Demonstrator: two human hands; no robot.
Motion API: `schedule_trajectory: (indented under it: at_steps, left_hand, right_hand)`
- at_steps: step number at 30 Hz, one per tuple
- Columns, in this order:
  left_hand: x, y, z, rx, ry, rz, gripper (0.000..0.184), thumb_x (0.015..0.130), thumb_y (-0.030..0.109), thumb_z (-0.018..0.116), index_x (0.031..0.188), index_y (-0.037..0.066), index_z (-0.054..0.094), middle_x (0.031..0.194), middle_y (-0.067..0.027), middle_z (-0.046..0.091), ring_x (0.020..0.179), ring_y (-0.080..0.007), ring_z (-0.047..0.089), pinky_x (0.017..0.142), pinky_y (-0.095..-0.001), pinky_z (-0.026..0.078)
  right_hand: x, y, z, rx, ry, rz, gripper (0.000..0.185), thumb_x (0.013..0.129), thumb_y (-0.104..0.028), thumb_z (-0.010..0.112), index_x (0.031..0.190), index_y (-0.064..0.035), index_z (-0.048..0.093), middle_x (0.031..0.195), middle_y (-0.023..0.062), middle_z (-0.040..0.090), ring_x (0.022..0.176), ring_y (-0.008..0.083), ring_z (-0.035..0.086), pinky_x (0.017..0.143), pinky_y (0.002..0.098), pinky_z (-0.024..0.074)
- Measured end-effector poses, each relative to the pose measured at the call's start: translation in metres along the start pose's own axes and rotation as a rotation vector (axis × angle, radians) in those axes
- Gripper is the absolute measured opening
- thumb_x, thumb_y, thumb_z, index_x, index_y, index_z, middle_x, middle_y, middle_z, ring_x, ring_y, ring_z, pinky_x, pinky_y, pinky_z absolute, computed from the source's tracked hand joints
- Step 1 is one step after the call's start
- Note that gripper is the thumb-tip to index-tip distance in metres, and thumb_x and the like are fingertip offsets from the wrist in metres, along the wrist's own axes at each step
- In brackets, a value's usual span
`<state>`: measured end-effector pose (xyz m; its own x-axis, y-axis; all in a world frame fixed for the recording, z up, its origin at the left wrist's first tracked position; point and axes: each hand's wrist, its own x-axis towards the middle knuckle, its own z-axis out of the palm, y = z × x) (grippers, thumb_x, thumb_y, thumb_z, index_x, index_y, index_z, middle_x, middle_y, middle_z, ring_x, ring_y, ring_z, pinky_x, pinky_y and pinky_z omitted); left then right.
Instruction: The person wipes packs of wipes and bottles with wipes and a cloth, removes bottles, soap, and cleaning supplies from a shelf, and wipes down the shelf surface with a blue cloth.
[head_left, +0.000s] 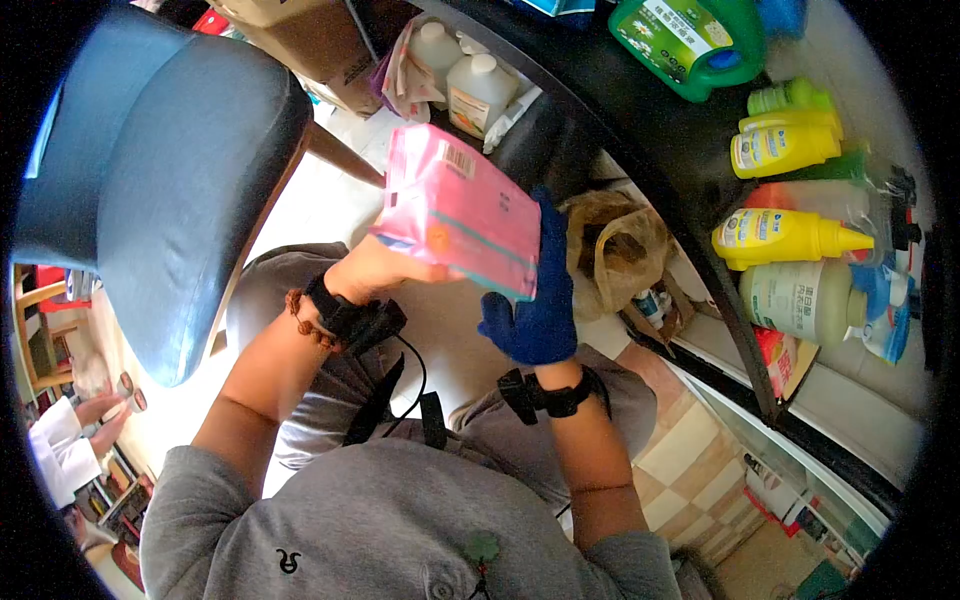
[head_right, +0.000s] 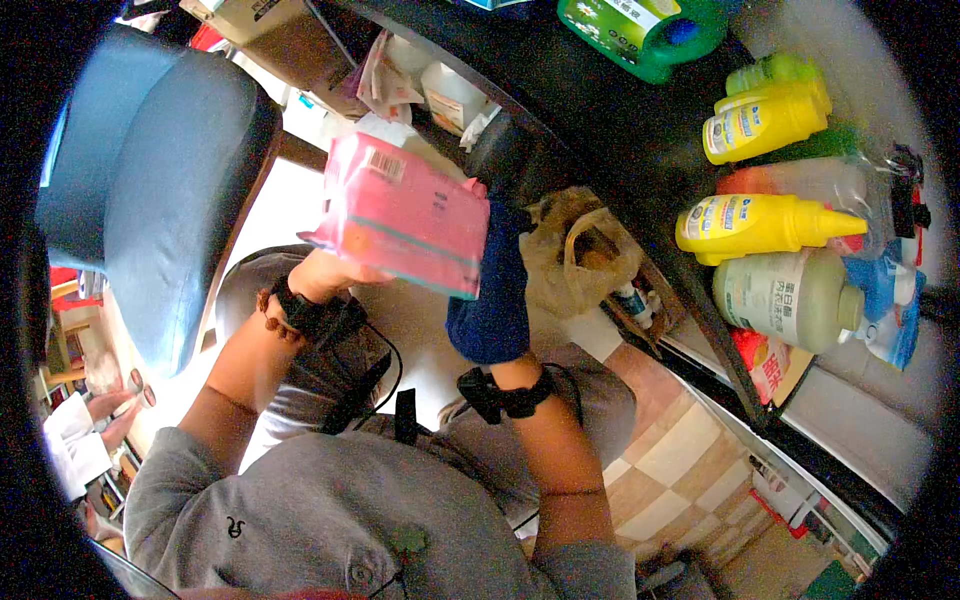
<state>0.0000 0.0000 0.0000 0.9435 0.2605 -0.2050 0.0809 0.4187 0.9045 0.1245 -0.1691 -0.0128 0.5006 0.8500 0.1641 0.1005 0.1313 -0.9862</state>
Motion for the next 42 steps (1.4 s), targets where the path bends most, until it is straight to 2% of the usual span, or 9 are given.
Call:
schedule_trajectory:
  at_steps: [3,9,11,14,18,21,27,32,42]
  left_hand:
    - [0.005,0.008,0.009,0.09,0.004,0.003,0.111,0.058,0.009,0.089,0.147,0.008,0.023,0.137,-0.0043,0.045,0.126,-0.016,0.043,0.107,-0.0345,0.036]
    - [0.009,0.012,0.015,0.494,-0.152,0.354,0.114,0.055,0.02,0.092,0.146,0.004,0.026,0.138,-0.0039,0.043,0.129,-0.016,0.04,0.11,-0.0343,0.029]
    - [0.011,0.013,0.022,0.24,-0.104,0.144,0.111,0.056,0.021,0.09,0.146,0.005,0.027,0.137,-0.0072,0.046,0.128,-0.017,0.042,0.107,-0.0339,0.034]
    - [0.018,0.005,0.027,0.576,0.097,0.178,0.099,0.057,0.02,0.088,0.139,0.006,0.036,0.13,-0.0143,0.051,0.123,-0.0262,0.051,0.1,-0.0365,0.042]
    - [0.021,-0.005,0.031,0.966,0.345,0.227,0.078,0.056,0.019,0.084,0.124,0.006,0.046,0.112,-0.0215,0.054,0.107,-0.0434,0.052,0.09,-0.0453,0.046]
    - [0.023,-0.008,0.028,1.017,0.363,0.274,0.078,0.057,0.019,0.083,0.125,0.006,0.046,0.112,-0.021,0.054,0.106,-0.0429,0.053,0.091,-0.0453,0.046]
    - [0.02,-0.023,0.043,1.256,0.396,0.26,0.058,0.067,0.01,0.069,0.122,0.006,0.049,0.11,-0.0209,0.054,0.104,-0.0413,0.054,0.087,-0.0478,0.046]
    - [0.016,-0.017,0.045,1.256,0.36,0.27,0.054,0.067,0.008,0.068,0.119,0.005,0.05,0.108,-0.0189,0.054,0.103,-0.0395,0.055,0.087,-0.0475,0.045]
    - [0.012,-0.027,0.041,1.275,0.34,0.256,0.065,0.066,0.021,0.076,0.123,0.006,0.048,0.109,-0.019,0.055,0.105,-0.0402,0.054,0.088,-0.0484,0.045]
  right_hand:
    - [0.005,-0.05,0.018,-0.767,-0.03,-0.142,0.078,0.09,-0.027,0.052,0.148,0.0098,0.013,0.154,0.0292,0.012,0.145,0.0414,0.008,0.118,0.0463,0.0054]
    - [0.005,-0.015,0.001,-0.611,-0.023,-0.034,0.085,0.084,-0.033,0.062,0.148,0.0034,0.019,0.152,0.0249,0.024,0.143,0.0371,0.021,0.117,0.0445,0.0163]
    - [0.006,-0.024,-0.017,-0.453,-0.174,0.109,0.087,0.082,-0.033,0.067,0.148,0.0004,0.023,0.15,0.0223,0.032,0.14,0.0342,0.03,0.115,0.0429,0.0233]
    - [0.011,-0.03,-0.022,-0.415,-0.074,0.017,0.082,0.079,-0.026,0.071,0.145,0.0002,0.03,0.144,0.0196,0.041,0.134,0.0322,0.041,0.111,0.0407,0.0301]
    - [0.0,-0.018,-0.006,-0.759,0.039,-0.03,0.068,0.085,-0.018,0.061,0.142,0.005,0.034,0.143,0.0222,0.041,0.132,0.0395,0.039,0.11,0.0419,0.03]
    - [-0.006,-0.024,0.0,-0.804,0.049,-0.117,0.07,0.083,-0.02,0.06,0.141,0.0082,0.034,0.142,0.0262,0.04,0.13,0.0425,0.04,0.108,0.0438,0.0319]
    - [0.0,-0.007,0.022,-1.359,0.0,0.004,0.054,0.086,-0.018,0.054,0.135,0.0013,0.043,0.121,0.016,0.061,0.104,0.0242,0.061,0.092,0.0349,0.0448]
    - [-0.009,0.047,0.025,-0.504,0.149,0.027,0.057,0.09,-0.029,0.049,0.141,-0.0055,0.038,0.118,0.0108,0.061,0.105,0.0203,0.06,0.093,0.0339,0.0446]
    - [-0.01,0.036,0.013,-0.943,0.087,-0.072,0.062,0.085,-0.029,0.057,0.139,-0.0044,0.042,0.121,0.0125,0.059,0.107,0.0264,0.058,0.093,0.0363,0.0453]
